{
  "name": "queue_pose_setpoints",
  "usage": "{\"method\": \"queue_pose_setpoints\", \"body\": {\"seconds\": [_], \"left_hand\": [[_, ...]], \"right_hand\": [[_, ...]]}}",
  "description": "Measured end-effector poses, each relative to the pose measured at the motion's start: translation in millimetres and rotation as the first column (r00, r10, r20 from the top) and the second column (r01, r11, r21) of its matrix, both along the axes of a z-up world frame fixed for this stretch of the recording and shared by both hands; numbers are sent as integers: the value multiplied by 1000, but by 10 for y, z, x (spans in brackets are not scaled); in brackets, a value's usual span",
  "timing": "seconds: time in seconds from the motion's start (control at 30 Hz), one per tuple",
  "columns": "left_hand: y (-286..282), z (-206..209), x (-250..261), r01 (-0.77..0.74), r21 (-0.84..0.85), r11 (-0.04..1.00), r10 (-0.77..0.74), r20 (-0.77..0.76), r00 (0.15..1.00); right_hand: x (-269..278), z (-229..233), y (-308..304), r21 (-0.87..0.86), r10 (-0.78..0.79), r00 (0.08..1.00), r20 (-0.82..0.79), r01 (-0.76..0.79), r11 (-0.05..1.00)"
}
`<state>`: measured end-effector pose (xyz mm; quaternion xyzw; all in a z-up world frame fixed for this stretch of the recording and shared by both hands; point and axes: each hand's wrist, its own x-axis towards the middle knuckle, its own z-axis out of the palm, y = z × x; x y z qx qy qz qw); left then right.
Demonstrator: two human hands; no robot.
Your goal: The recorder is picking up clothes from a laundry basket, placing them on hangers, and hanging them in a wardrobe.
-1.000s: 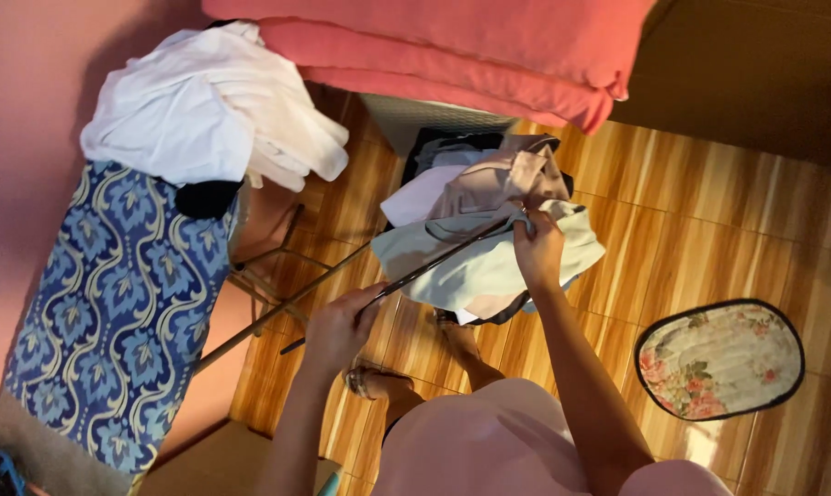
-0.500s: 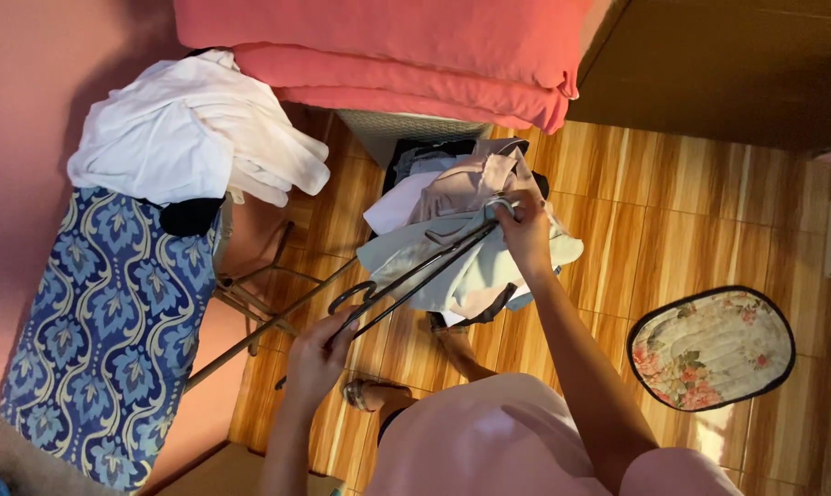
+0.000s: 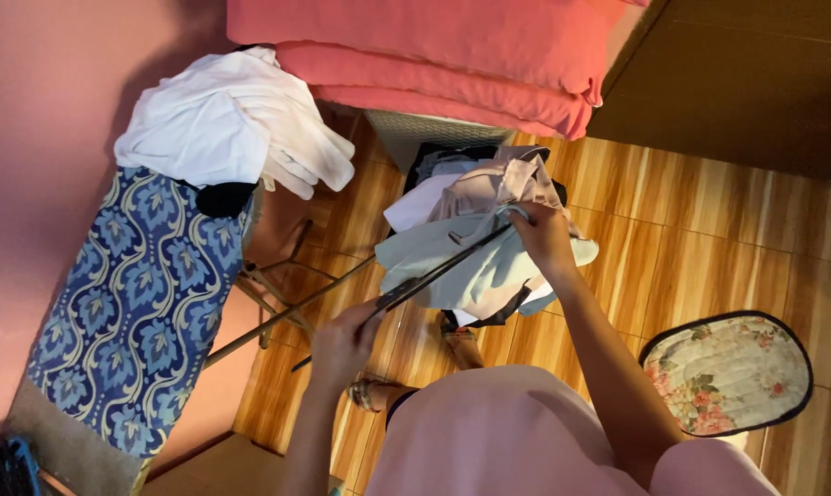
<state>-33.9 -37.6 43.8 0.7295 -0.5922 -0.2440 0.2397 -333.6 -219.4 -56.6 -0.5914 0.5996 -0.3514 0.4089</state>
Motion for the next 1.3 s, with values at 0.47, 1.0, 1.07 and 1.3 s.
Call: {"method": "queue_pose_setpoints", "body": {"seconds": [0.47, 1.0, 1.07, 1.3], "left_hand": [[-395, -177, -615, 131, 101, 986, -130, -14, 991], [-71, 452, -220, 11, 101, 995, -23, 120, 992], [-3, 565, -191, 14, 12, 1000, -16, 146, 989], [55, 546, -171, -26, 134, 991, 5, 160, 987]], "right_hand": [[590, 976, 284, -213, 249, 968, -13, -246, 946], [545, 1091, 104, -159, 86, 974, -212, -122, 980], [511, 1051, 82, -238, 64, 978, -200, -112, 965], [838, 1291, 303, -158, 318, 938, -142, -338, 928]]}}
